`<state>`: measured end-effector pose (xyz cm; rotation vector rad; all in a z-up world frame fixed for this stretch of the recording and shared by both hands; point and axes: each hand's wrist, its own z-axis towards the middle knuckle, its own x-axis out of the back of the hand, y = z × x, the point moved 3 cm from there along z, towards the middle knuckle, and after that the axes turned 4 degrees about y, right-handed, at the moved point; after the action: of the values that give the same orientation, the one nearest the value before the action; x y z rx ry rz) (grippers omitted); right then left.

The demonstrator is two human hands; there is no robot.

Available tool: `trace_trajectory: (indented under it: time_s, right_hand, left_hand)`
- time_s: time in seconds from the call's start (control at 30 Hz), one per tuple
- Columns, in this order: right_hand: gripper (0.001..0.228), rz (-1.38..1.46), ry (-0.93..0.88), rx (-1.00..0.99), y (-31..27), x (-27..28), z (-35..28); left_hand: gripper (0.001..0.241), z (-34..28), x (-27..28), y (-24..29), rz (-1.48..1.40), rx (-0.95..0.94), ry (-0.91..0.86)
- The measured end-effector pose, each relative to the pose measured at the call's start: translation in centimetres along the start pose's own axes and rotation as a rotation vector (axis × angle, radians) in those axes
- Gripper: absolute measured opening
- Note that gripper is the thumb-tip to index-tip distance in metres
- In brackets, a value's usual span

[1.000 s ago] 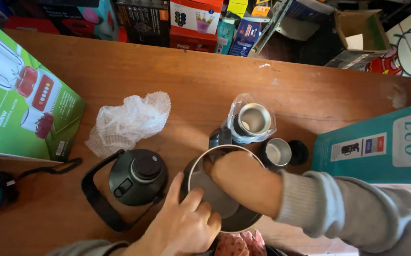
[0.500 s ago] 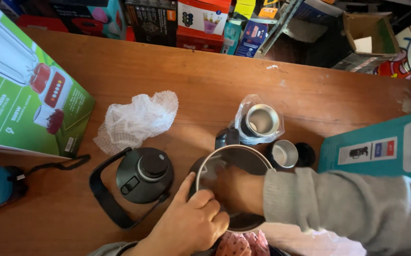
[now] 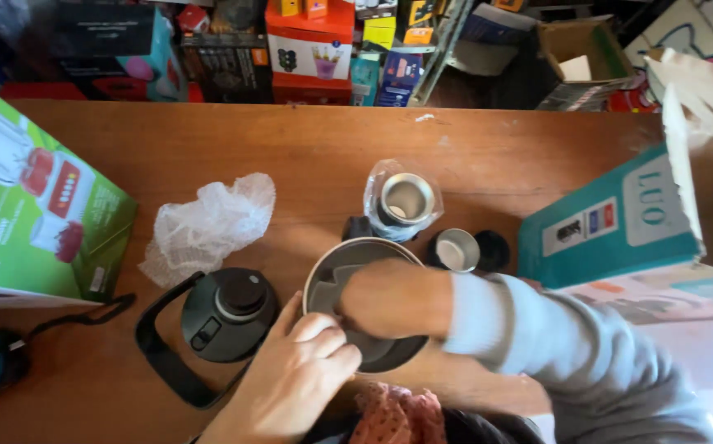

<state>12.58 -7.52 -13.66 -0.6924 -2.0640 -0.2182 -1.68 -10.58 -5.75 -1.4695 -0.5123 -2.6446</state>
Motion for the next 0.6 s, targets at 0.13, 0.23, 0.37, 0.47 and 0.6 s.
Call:
trace_trajectory:
  time_s: [0.13,0.23,0.37,0.47,0.6]
  right_hand:
    - [0.026,0.402,1.061,-0.278,-1.5,12.2,-17.3]
    - [0.056,0.422,1.229,-0.739,1.7,6.6,-18.2]
    - [0.077,0.522,1.089,-0.855,5.1,-1.0,-13.0]
    - [0.053,0.559,1.237,-0.93,5.5,-2.5,-10.8]
    - [0.053,0.633,1.388,-0.955,5.9,-4.7,-9.4]
  left_hand:
    - [0.016,-0.6,-0.7,0.0,0.016,0.005,0.01]
    - [0.018,-0.7,-1.1,-0.1,0.066,0.002,-0.002]
    - [0.019,-0.4,-0.3,0.1,0.012,0.03,-0.001]
    - [0.015,-0.3,0.8,0.2,-0.121,-0.007,0.031]
    - [0.024,-0.2,3.2,0.1,-0.149,0.006,0.197]
